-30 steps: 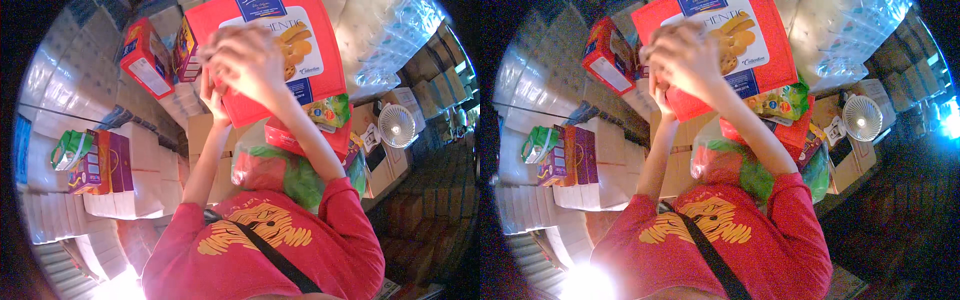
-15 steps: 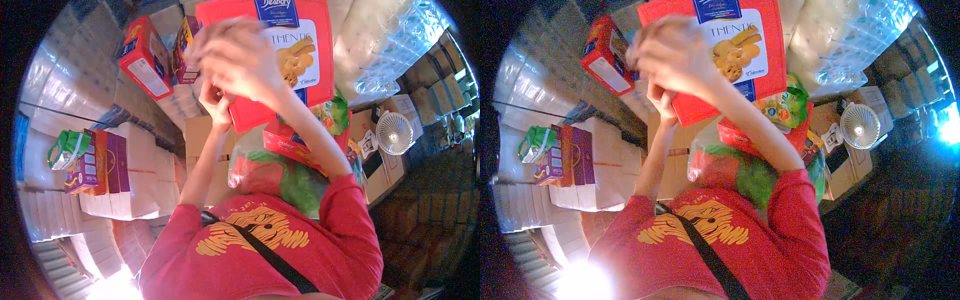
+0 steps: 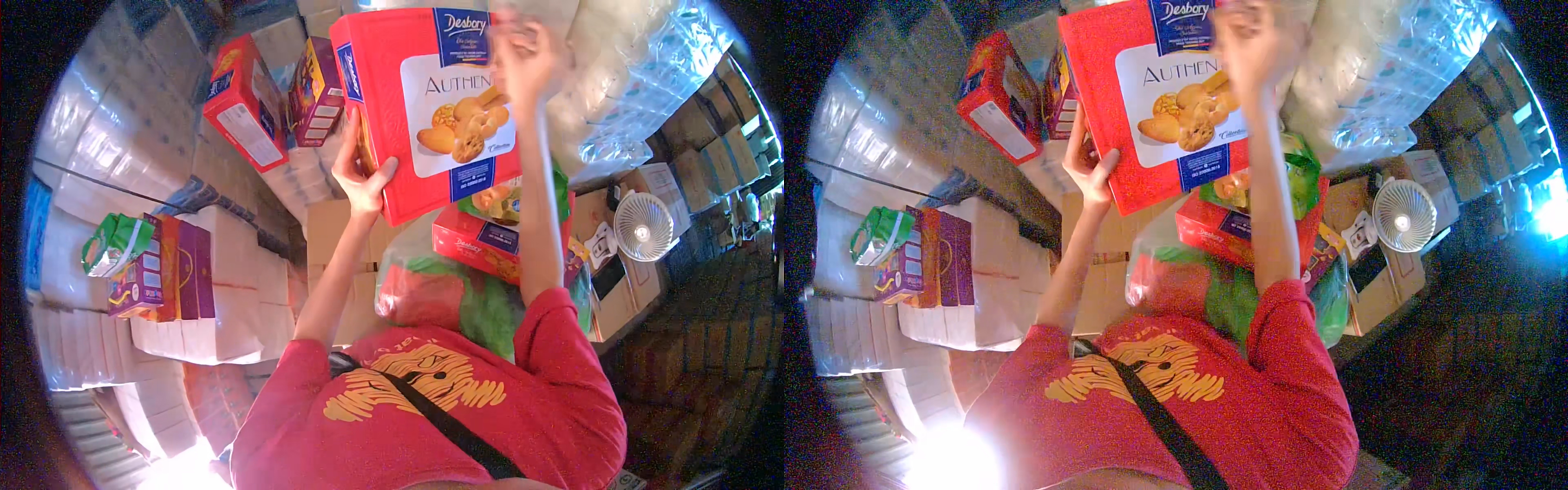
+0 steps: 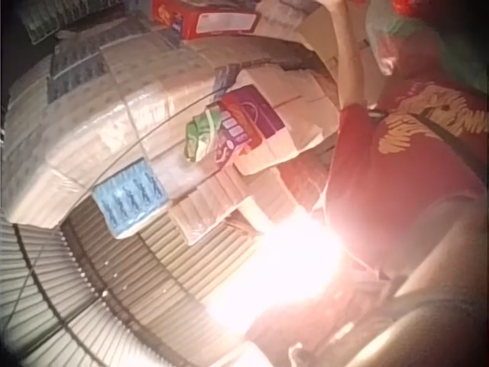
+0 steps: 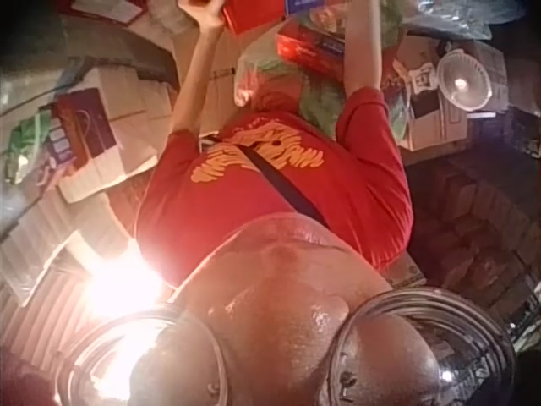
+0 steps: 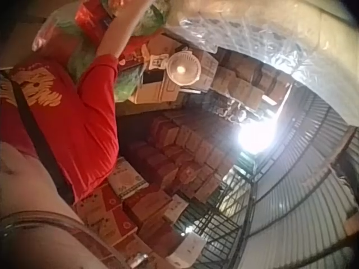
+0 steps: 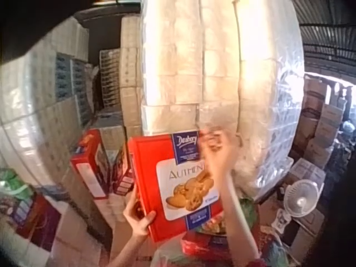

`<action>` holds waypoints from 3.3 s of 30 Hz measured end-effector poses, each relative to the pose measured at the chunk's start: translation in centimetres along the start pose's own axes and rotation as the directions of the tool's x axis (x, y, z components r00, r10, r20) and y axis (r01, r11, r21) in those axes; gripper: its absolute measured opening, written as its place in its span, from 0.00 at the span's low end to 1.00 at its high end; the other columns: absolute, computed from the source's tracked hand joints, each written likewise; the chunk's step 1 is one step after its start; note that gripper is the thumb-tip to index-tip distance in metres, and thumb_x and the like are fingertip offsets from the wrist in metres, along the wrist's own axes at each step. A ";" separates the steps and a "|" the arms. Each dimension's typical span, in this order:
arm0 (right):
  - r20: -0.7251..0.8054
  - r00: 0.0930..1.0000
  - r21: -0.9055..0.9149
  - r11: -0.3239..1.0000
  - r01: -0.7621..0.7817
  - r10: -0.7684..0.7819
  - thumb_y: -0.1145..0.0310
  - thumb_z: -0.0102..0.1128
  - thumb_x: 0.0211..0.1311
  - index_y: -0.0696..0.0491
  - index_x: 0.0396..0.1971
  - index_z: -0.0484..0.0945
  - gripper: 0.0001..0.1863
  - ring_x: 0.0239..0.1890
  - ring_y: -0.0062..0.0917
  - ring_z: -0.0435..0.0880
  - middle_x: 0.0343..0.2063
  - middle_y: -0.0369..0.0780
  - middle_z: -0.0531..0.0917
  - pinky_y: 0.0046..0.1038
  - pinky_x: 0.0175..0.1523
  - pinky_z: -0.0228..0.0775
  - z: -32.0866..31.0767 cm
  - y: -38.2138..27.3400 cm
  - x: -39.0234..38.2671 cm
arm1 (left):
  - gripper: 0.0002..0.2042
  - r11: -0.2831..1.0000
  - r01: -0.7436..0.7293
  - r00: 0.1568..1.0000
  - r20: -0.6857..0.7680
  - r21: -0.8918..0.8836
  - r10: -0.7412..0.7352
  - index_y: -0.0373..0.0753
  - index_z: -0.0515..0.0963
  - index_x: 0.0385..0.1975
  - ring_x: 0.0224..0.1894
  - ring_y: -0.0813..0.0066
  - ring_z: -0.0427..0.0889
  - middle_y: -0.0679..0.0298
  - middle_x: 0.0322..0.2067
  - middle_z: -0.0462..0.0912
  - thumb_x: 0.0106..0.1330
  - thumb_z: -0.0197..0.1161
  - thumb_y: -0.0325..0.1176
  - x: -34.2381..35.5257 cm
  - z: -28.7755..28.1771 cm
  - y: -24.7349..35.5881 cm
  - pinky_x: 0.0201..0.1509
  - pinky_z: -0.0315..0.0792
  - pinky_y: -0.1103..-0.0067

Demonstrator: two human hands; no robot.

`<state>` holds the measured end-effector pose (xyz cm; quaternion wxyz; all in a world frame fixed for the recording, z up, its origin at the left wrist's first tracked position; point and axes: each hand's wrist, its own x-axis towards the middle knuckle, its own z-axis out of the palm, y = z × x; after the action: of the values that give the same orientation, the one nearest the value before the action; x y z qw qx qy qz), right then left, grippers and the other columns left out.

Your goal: Wiping down various packaged food products with a cleaning cloth in a storage environment.

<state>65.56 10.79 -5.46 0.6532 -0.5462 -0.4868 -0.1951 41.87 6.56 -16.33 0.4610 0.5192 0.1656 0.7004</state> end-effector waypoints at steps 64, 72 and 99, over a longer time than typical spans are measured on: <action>0.512 0.713 0.247 0.877 0.412 -0.479 0.73 0.67 0.32 0.53 0.28 0.79 0.15 0.36 0.27 0.78 0.33 0.38 0.80 0.27 0.48 0.66 -16.8 -14.5 -1.1 | 0.32 0.661 -0.675 0.613 0.747 0.327 0.257 0.63 0.76 0.44 0.51 0.48 0.71 0.48 0.57 0.62 0.30 0.75 0.41 -6.1 -0.6 3.1 0.45 0.74 0.65; 0.295 0.952 -0.300 0.939 0.167 -0.075 0.61 0.66 0.42 0.51 0.32 0.79 0.15 0.34 0.32 0.79 0.31 0.38 0.81 0.30 0.45 0.68 -17.6 2.1 2.6 | 0.24 0.667 -0.686 0.557 0.799 0.291 0.224 0.60 0.80 0.36 0.54 0.48 0.70 0.49 0.55 0.64 0.31 0.73 0.40 -5.4 -0.3 3.4 0.50 0.71 0.62; 0.522 0.837 0.097 0.963 -0.251 0.165 0.71 0.68 0.43 0.56 0.33 0.77 0.15 0.34 0.18 0.76 0.29 0.37 0.80 0.21 0.43 0.68 -19.1 -7.1 -5.6 | 0.35 0.424 -0.623 0.724 0.690 0.658 -0.006 0.55 0.68 0.54 0.51 0.58 0.68 0.60 0.53 0.65 0.39 0.69 0.30 -1.3 -2.7 3.5 0.49 0.72 0.66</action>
<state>65.48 -10.33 -5.17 0.5606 -0.5731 -0.5938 0.0686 37.84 4.36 -15.66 0.0156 0.8898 0.2318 0.3929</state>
